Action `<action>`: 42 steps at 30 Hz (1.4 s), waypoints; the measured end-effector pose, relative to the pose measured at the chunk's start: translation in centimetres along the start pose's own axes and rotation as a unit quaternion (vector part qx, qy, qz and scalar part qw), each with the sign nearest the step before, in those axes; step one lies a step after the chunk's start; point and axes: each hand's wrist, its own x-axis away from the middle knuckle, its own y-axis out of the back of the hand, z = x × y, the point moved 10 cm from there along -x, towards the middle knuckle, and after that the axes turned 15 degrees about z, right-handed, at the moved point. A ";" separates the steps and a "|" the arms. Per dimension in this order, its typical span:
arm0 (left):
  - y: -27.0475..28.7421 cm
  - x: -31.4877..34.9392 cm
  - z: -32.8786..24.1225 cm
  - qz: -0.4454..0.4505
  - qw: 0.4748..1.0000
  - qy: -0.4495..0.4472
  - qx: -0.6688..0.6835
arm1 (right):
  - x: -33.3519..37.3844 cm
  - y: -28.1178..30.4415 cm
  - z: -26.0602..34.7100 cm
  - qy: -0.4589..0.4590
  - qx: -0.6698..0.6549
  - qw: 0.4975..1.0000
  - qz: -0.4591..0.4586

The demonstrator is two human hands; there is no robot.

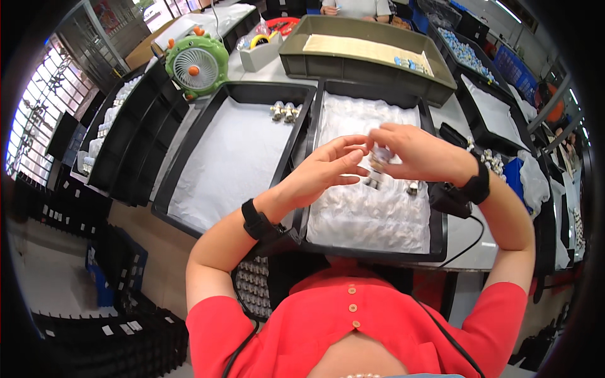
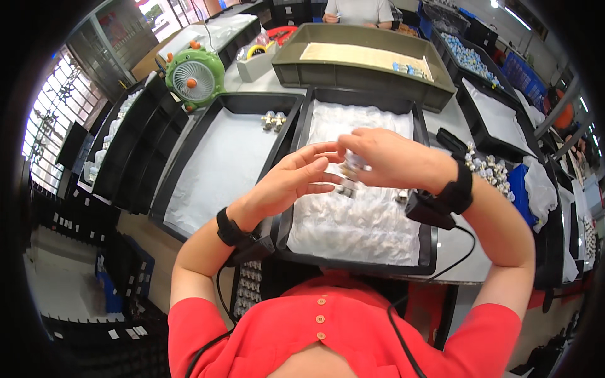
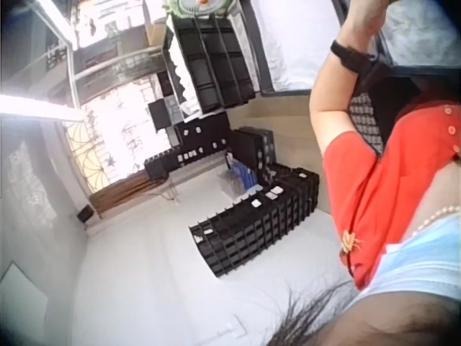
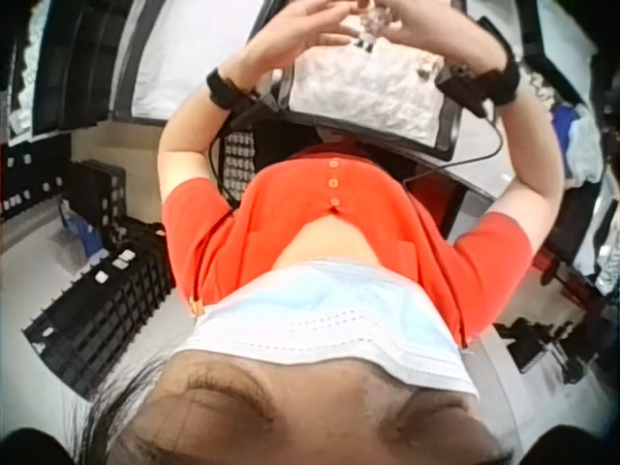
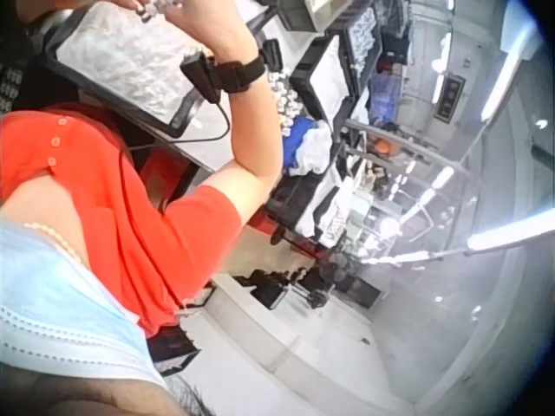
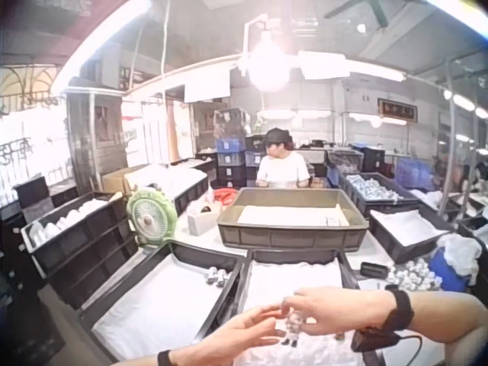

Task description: The person assembles small figurines by hand, picking up individual components from a tray and attaching them to bases. They handle the figurines one at a time, rotating them to inspect the assembly before placing them into a black tray lined with white paper.

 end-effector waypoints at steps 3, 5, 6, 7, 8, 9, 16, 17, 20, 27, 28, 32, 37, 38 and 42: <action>1.1 -0.2 -0.9 0.000 0.998 -0.050 -0.028 | -1.2 1.9 0.2 0.031 -0.058 0.990 -0.127; 1.9 0.6 -1.4 -0.023 0.995 -0.072 -0.061 | -1.9 1.5 -0.3 0.019 -0.103 0.984 -0.147; 2.4 0.7 -1.4 -0.030 0.995 -0.073 -0.054 | -2.4 1.3 -0.8 0.025 -0.119 0.979 -0.163; 2.9 0.8 -1.0 -0.037 0.996 -0.070 -0.042 | -2.6 0.8 -1.5 0.032 -0.134 0.974 -0.177; 3.2 0.8 -0.7 -0.043 0.996 -0.068 -0.031 | -3.0 0.4 -2.0 0.032 -0.148 0.971 -0.185; 3.7 0.9 -0.6 -0.070 0.995 -0.057 -0.044 | -3.2 0.0 -2.5 0.032 -0.162 0.968 -0.192; 5.5 0.9 -0.2 -0.128 0.987 -0.080 -0.061 | -3.5 -3.2 -5.3 0.047 -0.283 0.922 -0.258; 5.7 1.0 -0.2 -0.136 0.984 -0.083 -0.083 | -3.6 -3.8 -5.9 0.045 -0.318 0.913 -0.253; 6.8 1.4 0.3 -0.177 0.975 -0.075 -0.110 | -4.3 -5.0 -5.6 0.056 -0.348 0.916 -0.191; 7.2 1.3 0.8 -0.194 0.972 -0.063 -0.120 | -5.1 -6.2 -5.2 0.054 -0.337 0.925 -0.165; 7.0 1.3 0.8 -0.189 0.972 -0.068 -0.122 | -5.1 -6.3 -5.2 0.051 -0.335 0.925 -0.171; 6.5 1.2 0.4 -0.179 0.972 -0.088 -0.122 | -4.9 -5.8 -5.2 0.062 -0.305 0.930 -0.197; 5.9 1.2 0.1 -0.175 0.971 -0.096 -0.134 | -4.8 -5.8 -5.4 0.063 -0.332 0.920 -0.200; 5.8 1.2 0.0 -0.177 0.970 -0.096 -0.138 | -4.8 -5.8 -5.5 0.063 -0.336 0.919 -0.197; 5.8 1.3 -0.1 -0.183 0.967 -0.091 -0.153 | -4.9 -5.9 -5.5 0.067 -0.334 0.920 -0.193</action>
